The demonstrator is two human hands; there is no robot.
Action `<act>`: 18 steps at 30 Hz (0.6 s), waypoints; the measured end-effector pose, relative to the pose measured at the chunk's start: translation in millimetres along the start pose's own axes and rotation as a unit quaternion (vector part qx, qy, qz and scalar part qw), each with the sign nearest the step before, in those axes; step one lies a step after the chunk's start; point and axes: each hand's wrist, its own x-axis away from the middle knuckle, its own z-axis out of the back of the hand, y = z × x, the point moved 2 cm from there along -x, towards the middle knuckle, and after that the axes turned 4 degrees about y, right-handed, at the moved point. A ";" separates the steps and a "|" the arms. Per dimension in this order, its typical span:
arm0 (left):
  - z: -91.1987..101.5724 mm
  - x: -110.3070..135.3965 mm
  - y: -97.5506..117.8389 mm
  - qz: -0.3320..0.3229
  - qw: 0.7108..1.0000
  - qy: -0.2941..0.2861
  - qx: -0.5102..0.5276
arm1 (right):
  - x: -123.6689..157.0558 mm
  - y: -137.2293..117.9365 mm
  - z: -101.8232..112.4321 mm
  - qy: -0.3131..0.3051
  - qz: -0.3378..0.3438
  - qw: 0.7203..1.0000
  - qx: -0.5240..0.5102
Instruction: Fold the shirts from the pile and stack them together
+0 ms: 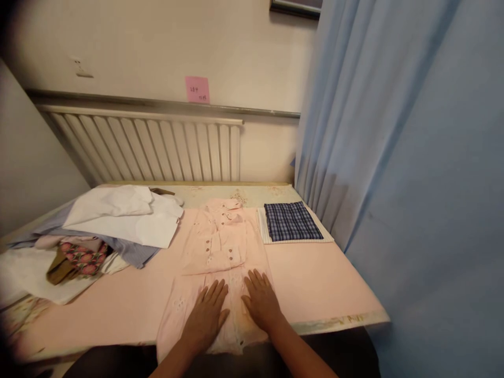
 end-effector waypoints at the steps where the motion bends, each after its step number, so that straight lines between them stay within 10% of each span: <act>1: -0.1 0.1 -0.2 0.001 1.000 0.000 0.000 | 0.0 -0.4 0.5 -0.001 0.001 1.000 0.000; 11: 1.3 1.7 3.0 0.024 0.998 -0.047 0.039 | 0.3 -0.2 2.0 0.001 0.014 1.000 0.015; 18: 19.7 6.5 -36.4 0.145 0.989 -0.026 0.011 | 0.6 1.0 -0.4 -0.006 0.010 1.000 0.013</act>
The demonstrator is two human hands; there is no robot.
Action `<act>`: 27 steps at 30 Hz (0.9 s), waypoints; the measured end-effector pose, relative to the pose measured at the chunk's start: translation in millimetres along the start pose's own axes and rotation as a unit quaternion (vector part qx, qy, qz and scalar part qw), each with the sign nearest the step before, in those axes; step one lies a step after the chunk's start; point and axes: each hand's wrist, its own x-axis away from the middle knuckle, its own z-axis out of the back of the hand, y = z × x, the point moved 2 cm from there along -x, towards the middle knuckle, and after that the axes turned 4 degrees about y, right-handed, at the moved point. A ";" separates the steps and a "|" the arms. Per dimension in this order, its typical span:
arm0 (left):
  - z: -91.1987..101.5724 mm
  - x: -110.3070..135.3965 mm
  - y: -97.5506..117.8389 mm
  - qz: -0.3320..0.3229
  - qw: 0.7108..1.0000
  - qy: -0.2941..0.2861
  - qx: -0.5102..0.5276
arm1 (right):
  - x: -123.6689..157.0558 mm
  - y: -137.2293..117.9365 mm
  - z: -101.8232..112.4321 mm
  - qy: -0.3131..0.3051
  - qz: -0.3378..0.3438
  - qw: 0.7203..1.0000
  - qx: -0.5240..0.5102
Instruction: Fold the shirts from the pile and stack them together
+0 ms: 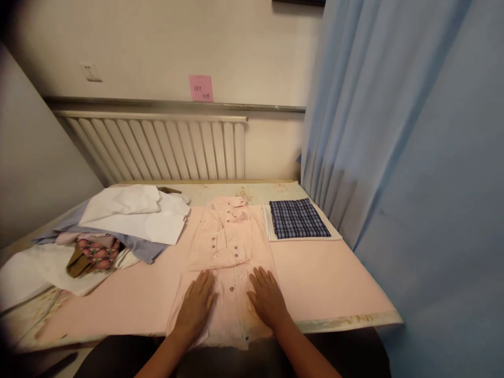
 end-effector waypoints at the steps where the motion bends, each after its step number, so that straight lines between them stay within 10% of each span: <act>1: 0.8 -1.0 -6.2 0.020 1.000 -0.005 -0.010 | 0.2 0.1 -0.2 0.002 -0.001 1.000 0.000; 20: -8.0 19.9 -9.4 -0.019 0.997 0.027 -0.070 | 3.0 0.9 -4.1 0.024 0.006 1.000 0.001; 27: 2.0 9.1 -22.5 0.066 0.997 0.008 -0.030 | 2.3 -0.3 -1.5 0.026 0.001 1.000 -0.006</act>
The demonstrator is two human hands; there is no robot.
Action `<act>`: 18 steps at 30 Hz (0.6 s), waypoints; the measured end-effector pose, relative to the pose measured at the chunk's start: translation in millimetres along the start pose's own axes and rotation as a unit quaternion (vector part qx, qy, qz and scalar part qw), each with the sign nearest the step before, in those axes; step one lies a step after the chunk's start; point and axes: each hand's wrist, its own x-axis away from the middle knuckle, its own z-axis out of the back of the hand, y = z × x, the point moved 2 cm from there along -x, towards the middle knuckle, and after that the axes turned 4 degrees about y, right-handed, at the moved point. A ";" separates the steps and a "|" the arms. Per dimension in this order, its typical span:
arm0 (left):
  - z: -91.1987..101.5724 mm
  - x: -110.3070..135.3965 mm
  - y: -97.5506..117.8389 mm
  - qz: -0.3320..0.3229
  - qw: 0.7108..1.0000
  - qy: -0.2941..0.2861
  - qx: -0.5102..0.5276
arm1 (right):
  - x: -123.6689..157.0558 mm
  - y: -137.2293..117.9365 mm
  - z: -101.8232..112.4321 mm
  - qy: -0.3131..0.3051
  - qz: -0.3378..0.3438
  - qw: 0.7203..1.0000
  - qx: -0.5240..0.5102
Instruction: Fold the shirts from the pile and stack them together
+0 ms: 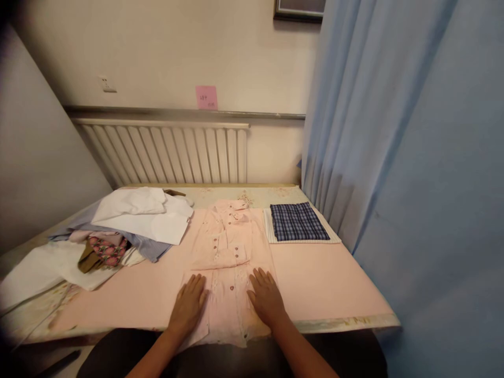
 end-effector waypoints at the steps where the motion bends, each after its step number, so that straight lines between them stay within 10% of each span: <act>1: 1.6 -2.6 -4.2 0.018 1.000 0.005 -0.005 | 0.1 -0.3 0.9 0.002 0.000 1.000 -0.001; 18: -6.5 0.5 -24.1 0.060 0.996 0.029 -0.060 | 1.8 -1.3 -0.4 0.033 -0.006 0.999 -0.018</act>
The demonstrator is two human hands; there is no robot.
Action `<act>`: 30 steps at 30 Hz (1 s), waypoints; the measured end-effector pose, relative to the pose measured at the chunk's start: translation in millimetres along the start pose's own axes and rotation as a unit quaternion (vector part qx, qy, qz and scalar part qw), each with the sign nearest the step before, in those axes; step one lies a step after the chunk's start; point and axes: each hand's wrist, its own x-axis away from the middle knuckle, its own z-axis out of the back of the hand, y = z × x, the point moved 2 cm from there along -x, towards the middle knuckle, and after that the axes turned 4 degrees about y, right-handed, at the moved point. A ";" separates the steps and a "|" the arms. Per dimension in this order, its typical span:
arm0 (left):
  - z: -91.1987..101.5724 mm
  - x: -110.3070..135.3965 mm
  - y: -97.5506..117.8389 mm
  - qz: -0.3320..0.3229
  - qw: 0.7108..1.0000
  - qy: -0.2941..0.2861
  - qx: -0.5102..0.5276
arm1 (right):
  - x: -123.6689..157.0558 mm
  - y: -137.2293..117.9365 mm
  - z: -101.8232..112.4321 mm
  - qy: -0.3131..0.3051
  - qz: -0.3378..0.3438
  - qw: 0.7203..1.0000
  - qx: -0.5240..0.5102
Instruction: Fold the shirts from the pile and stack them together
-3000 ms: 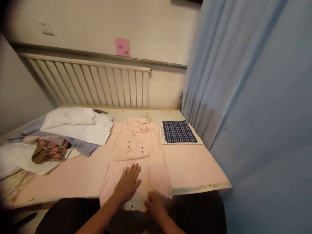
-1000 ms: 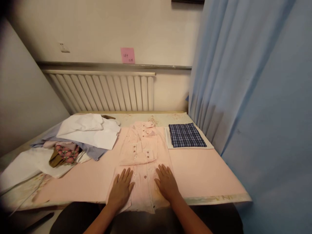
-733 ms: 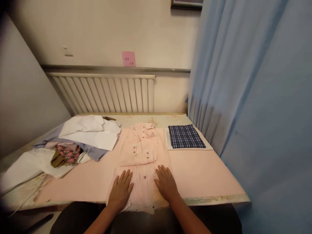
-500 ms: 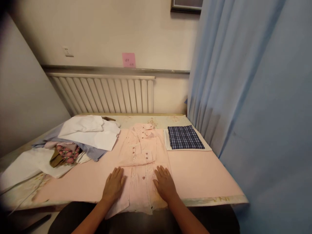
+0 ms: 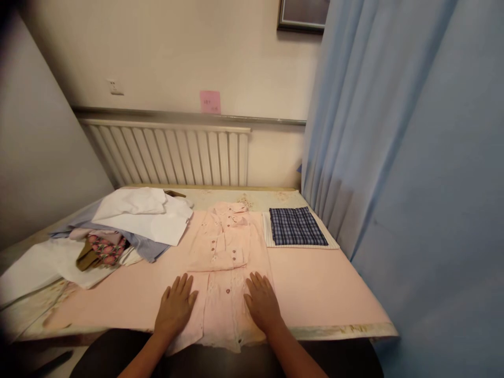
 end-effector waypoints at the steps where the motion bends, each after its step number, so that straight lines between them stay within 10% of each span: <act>1: 0.7 0.1 0.2 0.001 1.000 -0.001 -0.001 | 0.0 -0.1 0.0 0.000 0.001 1.000 -0.001; 30: -4.8 -0.6 -1.3 0.001 1.000 0.007 0.004 | -9.5 1.4 1.5 -0.039 -0.022 0.999 -0.007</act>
